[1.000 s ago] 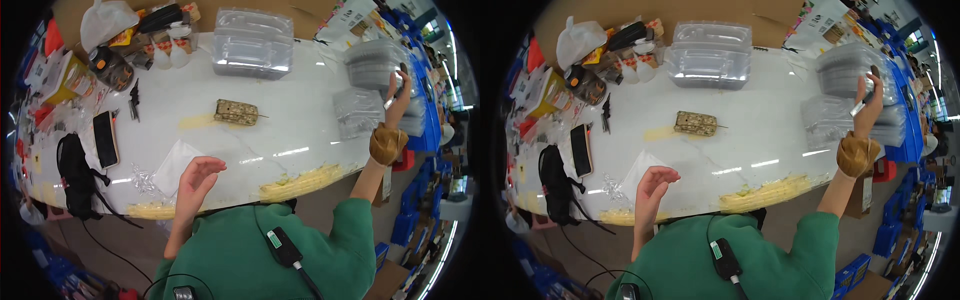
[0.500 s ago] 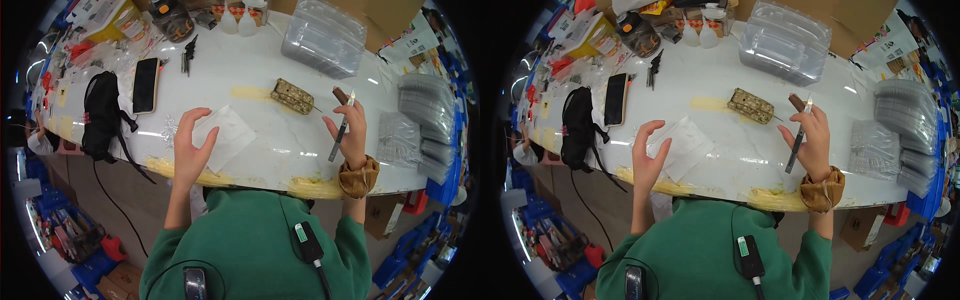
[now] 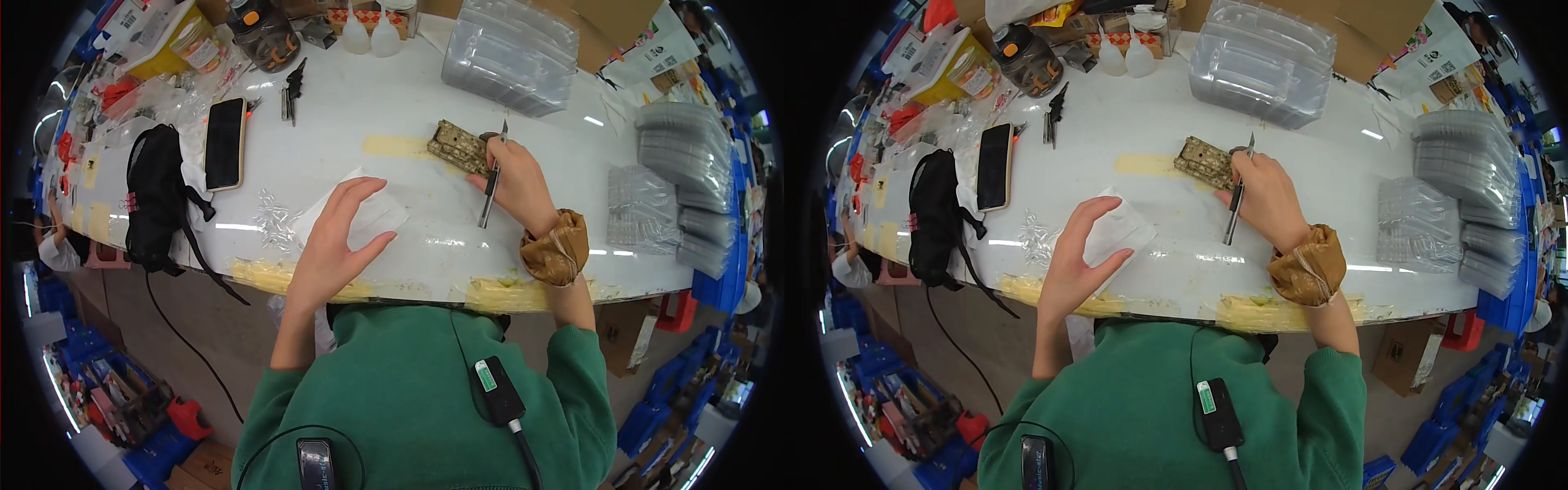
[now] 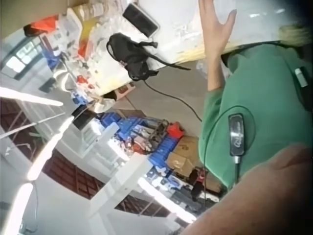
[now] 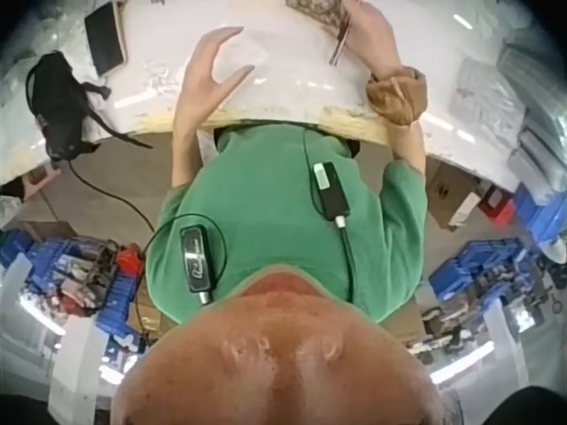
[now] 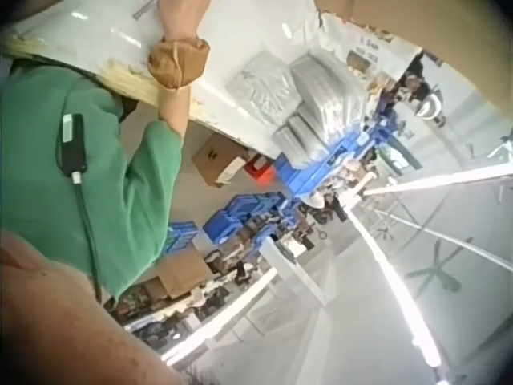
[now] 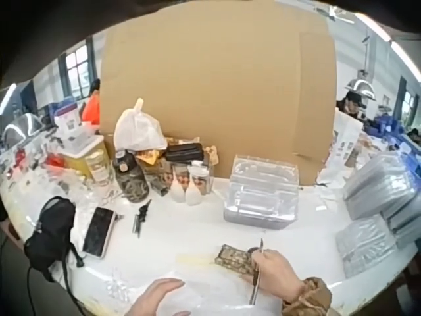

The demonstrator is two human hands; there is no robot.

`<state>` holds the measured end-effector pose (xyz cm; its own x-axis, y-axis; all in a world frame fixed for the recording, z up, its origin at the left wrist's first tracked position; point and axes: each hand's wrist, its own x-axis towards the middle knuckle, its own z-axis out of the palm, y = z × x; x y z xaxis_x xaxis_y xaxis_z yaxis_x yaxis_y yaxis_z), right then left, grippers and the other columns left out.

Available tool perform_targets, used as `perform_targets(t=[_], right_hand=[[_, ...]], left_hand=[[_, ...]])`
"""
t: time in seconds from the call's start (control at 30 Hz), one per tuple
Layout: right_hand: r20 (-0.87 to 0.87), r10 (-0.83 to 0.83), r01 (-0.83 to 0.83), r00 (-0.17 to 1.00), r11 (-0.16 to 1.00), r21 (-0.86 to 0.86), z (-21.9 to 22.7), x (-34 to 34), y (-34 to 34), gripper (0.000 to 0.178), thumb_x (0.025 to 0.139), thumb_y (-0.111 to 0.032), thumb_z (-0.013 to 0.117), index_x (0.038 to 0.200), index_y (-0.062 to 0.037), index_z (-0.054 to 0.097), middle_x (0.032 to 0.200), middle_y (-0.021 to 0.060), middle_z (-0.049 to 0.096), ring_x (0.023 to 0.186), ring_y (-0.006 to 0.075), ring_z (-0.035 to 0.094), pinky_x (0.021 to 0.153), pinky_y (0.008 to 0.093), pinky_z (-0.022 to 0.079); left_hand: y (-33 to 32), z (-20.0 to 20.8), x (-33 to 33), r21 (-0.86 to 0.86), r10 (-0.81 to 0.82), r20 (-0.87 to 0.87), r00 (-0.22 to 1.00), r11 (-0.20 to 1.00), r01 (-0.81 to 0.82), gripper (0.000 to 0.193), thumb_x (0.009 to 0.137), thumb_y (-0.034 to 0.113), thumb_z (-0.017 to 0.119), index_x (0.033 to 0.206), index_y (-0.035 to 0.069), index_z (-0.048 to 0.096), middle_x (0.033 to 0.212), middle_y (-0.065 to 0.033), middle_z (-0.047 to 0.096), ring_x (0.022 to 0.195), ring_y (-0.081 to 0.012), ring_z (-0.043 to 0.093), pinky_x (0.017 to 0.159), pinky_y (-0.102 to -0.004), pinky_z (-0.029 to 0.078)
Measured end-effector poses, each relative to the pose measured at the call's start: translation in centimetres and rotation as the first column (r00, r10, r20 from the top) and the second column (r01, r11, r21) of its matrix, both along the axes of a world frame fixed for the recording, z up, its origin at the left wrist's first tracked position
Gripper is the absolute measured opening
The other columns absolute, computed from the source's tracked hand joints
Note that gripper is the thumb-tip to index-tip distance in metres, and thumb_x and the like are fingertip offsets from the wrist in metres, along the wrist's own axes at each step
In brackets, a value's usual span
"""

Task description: Assembling and packaging small plastic toy tank models at a workstation.

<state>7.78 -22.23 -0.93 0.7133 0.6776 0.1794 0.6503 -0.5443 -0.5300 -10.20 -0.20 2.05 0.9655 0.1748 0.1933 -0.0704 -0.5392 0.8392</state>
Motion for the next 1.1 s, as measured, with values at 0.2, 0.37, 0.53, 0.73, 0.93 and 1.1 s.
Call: perform_targets(t=[0.2, 0.37, 0.53, 0.73, 0.93, 1.1], right_hand=[[-0.026, 0.301, -0.289, 0.953, 0.933, 0.216, 2.0, -3.0, 0.5, 0.038, 0.067, -0.013, 0.082, 0.082, -0.0098, 0.047, 0.082, 0.0039, 0.055, 0.081, 0.0248, 0.052, 0.077, 0.0330, 0.044], [-0.067, 0.254, -0.215, 0.965, 0.910, 0.356, 2.4, -4.4, 1.1, 0.030, 0.075, -0.011, 0.079, 0.085, -0.0093, 0.051, 0.084, 0.0046, 0.057, 0.077, 0.0215, 0.052, 0.074, 0.0307, 0.045], [-0.219, -0.022, 0.116, 0.975, 0.897, 0.426, 5.1, -1.9, 0.7, 0.015, 0.085, -0.007, 0.071, 0.087, -0.0068, 0.056, 0.081, 0.0067, 0.061, 0.067, 0.0175, 0.053, 0.074, 0.0323, 0.048], [0.183, -0.308, 0.176, 0.934, 0.840, 0.513, 4.2, 2.7, 0.5, 0.005, 0.089, -0.006, 0.065, 0.091, -0.0074, 0.061, 0.090, 0.0084, 0.067, 0.077, 0.0199, 0.060, 0.096, 0.0398, 0.045], [0.603, -0.311, 0.179, 0.735, 0.946, 0.271, 2.0, 5.3, 1.3, 0.008, 0.087, -0.004, 0.066, 0.088, -0.0103, 0.062, 0.097, 0.0068, 0.068, 0.110, 0.0248, 0.062, 0.110, 0.0490, 0.031], [0.651, -0.322, 0.218, 0.688, 0.947, 0.238, 0.8, 6.5, 1.2, 0.010, 0.084, -0.005, 0.068, 0.086, -0.0120, 0.062, 0.096, 0.0045, 0.067, 0.130, 0.0263, 0.051, 0.112, 0.0517, 0.024]], left_hand=[[-0.2, 0.4, 2.8, 0.253, -0.141, 0.045, 0.989, 0.959, 0.125, 0.059, 0.071, 0.010, 0.079, 0.125, 0.004, 0.056, 0.125, -0.0092, 0.060, 0.110, -0.0234, 0.057, 0.100, -0.0360, 0.043], [0.4, 0.8, 4.3, 0.391, -0.206, -0.068, 0.976, 0.895, 0.216, 0.059, 0.069, 0.012, 0.081, 0.122, 0.004, 0.058, 0.118, -0.0069, 0.064, 0.099, -0.0212, 0.061, 0.092, -0.0332, 0.047], [4.8, 0.1, 6.4, 0.366, -0.001, -0.063, 0.998, 0.930, 0.024, 0.051, 0.070, 0.012, 0.080, 0.116, 0.003, 0.060, 0.107, -0.0075, 0.067, 0.087, -0.0230, 0.063, 0.079, -0.0301, 0.050], [12.1, -2.2, 9.1, 0.572, 0.156, -0.138, 0.978, 0.819, -0.049, 0.051, 0.074, 0.015, 0.076, 0.120, 0.003, 0.059, 0.113, -0.0076, 0.066, 0.095, -0.0246, 0.062, 0.097, -0.0369, 0.043], [10.6, -3.8, 8.6, 0.631, 0.190, 0.112, 0.975, 0.745, -0.217, 0.054, 0.076, 0.016, 0.075, 0.126, 0.005, 0.058, 0.129, -0.0070, 0.059, 0.114, -0.0230, 0.056, 0.110, -0.0408, 0.032], [6.6, -0.9, 7.6, 0.385, 0.035, 0.032, 0.999, 0.922, -0.044, 0.053, 0.079, 0.015, 0.074, 0.128, 0.008, 0.057, 0.137, -0.0077, 0.053, 0.127, -0.0245, 0.048, 0.116, -0.0464, 0.025]])
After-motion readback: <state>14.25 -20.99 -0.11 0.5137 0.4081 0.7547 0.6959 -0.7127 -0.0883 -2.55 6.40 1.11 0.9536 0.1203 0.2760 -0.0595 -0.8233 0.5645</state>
